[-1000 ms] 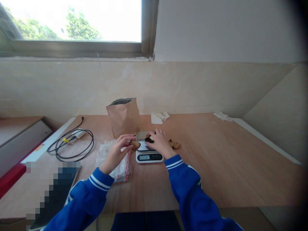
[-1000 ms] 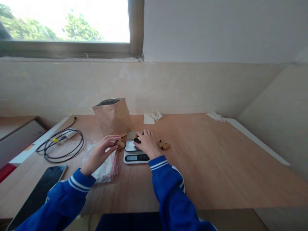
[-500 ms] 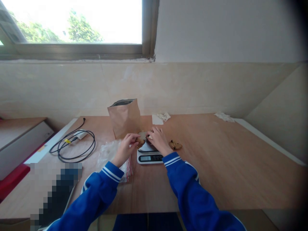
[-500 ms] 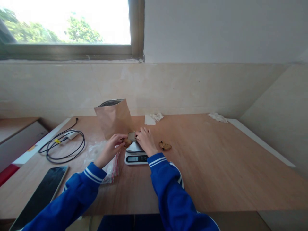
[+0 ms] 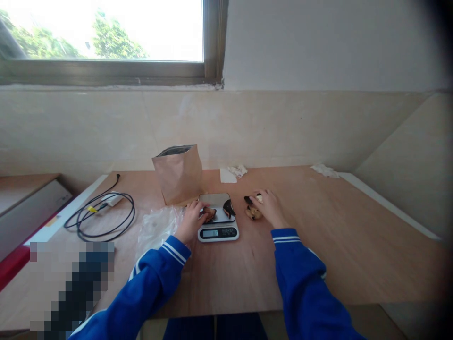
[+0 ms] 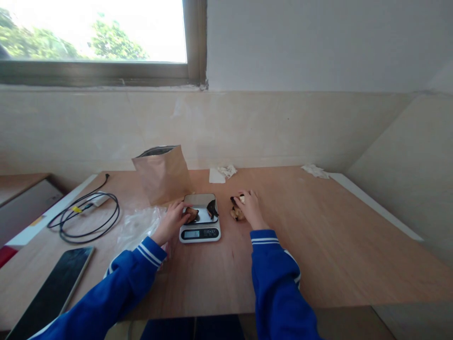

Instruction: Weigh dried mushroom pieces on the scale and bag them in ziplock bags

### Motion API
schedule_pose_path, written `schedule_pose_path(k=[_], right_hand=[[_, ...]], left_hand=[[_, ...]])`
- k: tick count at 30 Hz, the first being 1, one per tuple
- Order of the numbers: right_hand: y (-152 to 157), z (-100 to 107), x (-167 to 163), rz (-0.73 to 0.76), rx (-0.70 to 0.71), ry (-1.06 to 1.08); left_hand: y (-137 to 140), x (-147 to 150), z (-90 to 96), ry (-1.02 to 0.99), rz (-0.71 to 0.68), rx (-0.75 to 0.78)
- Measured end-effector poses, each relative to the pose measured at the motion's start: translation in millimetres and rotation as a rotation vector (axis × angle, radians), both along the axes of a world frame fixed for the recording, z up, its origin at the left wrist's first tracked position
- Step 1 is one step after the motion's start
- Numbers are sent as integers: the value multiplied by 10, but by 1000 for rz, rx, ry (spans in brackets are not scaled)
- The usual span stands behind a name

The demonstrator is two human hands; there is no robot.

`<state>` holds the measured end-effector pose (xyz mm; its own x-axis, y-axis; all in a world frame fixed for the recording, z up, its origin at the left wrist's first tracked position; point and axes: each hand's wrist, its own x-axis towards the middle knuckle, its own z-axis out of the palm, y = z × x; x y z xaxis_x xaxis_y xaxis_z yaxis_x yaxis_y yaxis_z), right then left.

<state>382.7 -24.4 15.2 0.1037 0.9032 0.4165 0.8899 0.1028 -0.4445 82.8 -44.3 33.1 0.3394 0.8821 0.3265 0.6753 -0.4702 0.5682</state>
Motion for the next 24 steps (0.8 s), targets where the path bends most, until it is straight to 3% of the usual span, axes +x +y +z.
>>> schedule_pose_path(k=[4, 9, 14, 18, 21, 24], right_hand=[[-234, -190, 72, 86, -103, -10], [-397, -294, 133, 33, -192, -159], [-331, 70, 9, 46, -113, -68], [-144, 452, -423, 209, -25, -3], [22, 554, -817, 324, -46, -141], [131, 526, -1092, 361, -104, -300]], left_hand=[[-85, -57, 78, -7, 12, 47], [-262, -200, 264, -88, 43, 83], [-568, -501, 270, -176, 232, 162], [-907, -714, 106, -226, 392, 147], [-1148, -802, 12, -209, 392, 84], [-1316, -885, -13, -200, 393, 59]])
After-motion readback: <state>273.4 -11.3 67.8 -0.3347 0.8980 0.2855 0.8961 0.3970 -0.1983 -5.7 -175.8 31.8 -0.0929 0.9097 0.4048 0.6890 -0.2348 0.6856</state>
